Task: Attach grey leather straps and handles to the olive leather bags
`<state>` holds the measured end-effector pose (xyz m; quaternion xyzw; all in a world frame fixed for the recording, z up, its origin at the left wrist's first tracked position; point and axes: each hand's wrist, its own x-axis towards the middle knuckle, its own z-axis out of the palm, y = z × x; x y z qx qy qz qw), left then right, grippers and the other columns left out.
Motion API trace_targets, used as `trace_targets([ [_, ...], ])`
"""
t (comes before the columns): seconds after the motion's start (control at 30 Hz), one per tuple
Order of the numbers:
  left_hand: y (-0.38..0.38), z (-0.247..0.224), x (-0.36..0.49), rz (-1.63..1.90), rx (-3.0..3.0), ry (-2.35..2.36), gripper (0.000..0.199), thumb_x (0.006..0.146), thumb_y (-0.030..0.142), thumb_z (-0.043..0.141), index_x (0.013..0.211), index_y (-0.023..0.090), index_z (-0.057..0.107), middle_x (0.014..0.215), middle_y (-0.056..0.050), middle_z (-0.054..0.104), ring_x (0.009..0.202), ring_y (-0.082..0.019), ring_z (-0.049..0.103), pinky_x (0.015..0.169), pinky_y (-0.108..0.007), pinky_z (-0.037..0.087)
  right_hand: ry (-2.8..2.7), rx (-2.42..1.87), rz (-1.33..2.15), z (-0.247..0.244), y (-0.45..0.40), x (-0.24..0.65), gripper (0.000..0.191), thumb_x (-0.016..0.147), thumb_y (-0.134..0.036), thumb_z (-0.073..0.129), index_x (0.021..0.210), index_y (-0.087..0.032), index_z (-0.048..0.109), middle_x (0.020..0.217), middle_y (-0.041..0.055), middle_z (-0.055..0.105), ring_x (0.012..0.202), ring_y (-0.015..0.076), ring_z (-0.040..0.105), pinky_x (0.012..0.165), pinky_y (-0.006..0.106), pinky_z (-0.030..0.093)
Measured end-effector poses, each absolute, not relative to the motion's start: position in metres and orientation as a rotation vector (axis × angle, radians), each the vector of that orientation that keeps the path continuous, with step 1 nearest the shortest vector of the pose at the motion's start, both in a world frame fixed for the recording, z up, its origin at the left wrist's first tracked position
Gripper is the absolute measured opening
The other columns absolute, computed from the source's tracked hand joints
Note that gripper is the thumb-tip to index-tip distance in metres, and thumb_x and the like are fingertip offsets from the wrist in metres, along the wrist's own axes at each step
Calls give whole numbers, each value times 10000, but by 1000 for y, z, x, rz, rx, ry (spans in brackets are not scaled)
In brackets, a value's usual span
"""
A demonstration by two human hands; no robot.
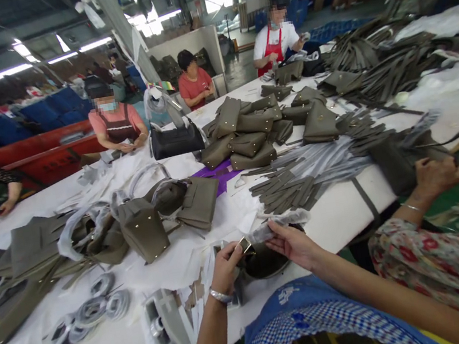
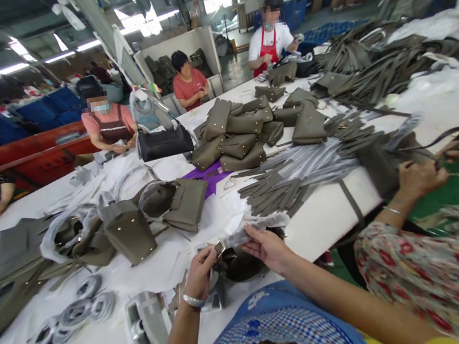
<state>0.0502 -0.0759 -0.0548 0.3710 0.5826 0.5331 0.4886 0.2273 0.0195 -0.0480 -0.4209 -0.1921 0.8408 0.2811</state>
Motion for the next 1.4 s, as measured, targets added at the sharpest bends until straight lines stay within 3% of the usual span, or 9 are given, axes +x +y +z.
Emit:
trace_targets([
  [0.2, -91, -68, 42, 1173, 877, 1418, 320, 830, 431, 544, 851, 136, 666, 774, -42, 619, 742, -156, 513, 691, -253, 390, -546, -894, 2105, -37, 18, 247, 275, 781, -350, 666, 1024, -222, 650, 1077, 26, 691, 1015, 167, 627, 949, 302, 462],
  [0.43, -79, -61, 61, 1012, 1063, 1298, 326, 824, 419, 572, 932, 130, 676, 818, -44, 647, 771, -155, 539, 728, -254, 405, -821, -825, 2082, -19, 30, 248, 430, 853, -439, 546, 1228, -228, 536, 1199, 74, 630, 1068, 199, 601, 972, 371, 436],
  [0.6, -73, -60, 73, 1068, 1074, 1254, 314, 828, 405, 572, 881, 120, 693, 788, -47, 662, 754, -154, 553, 724, -252, 409, -1090, -970, 2163, -36, -3, 229, 459, 826, -495, 564, 1148, -172, 617, 1084, 105, 681, 975, 227, 636, 914, 390, 474],
  [0.77, -75, -59, 80, 1146, 983, 1286, 313, 829, 408, 566, 878, 125, 690, 742, -40, 658, 679, -139, 550, 664, -242, 418, -969, -984, 2065, -33, 2, 223, 453, 828, -510, 548, 1085, -151, 647, 1060, 115, 689, 931, 241, 653, 794, 362, 533],
  [0.97, -76, -58, 83, 1180, 959, 1396, 324, 810, 428, 582, 757, 124, 681, 656, -16, 621, 605, -110, 504, 593, -216, 374, -853, -995, 2034, -23, 11, 223, 390, 837, -488, 547, 1025, -170, 670, 1017, 98, 707, 1007, 226, 635, 905, 347, 488],
  [1.17, -73, -60, 91, 1236, 1019, 1486, 309, 798, 421, 593, 725, 129, 663, 633, 1, 596, 626, -115, 501, 616, -226, 380, -931, -1068, 2051, -29, -4, 224, 432, 830, -501, 552, 1065, -154, 660, 1054, 105, 694, 1040, 219, 621, 987, 356, 427],
  [1.4, -71, -60, 102, 1244, 1068, 1575, 287, 812, 403, 576, 830, 138, 685, 796, -35, 670, 753, -157, 572, 718, -269, 436, -1124, -1083, 2000, -49, -13, 228, 419, 823, -486, 561, 1101, -188, 656, 1092, 79, 679, 1067, 235, 596, 1026, 410, 388],
])
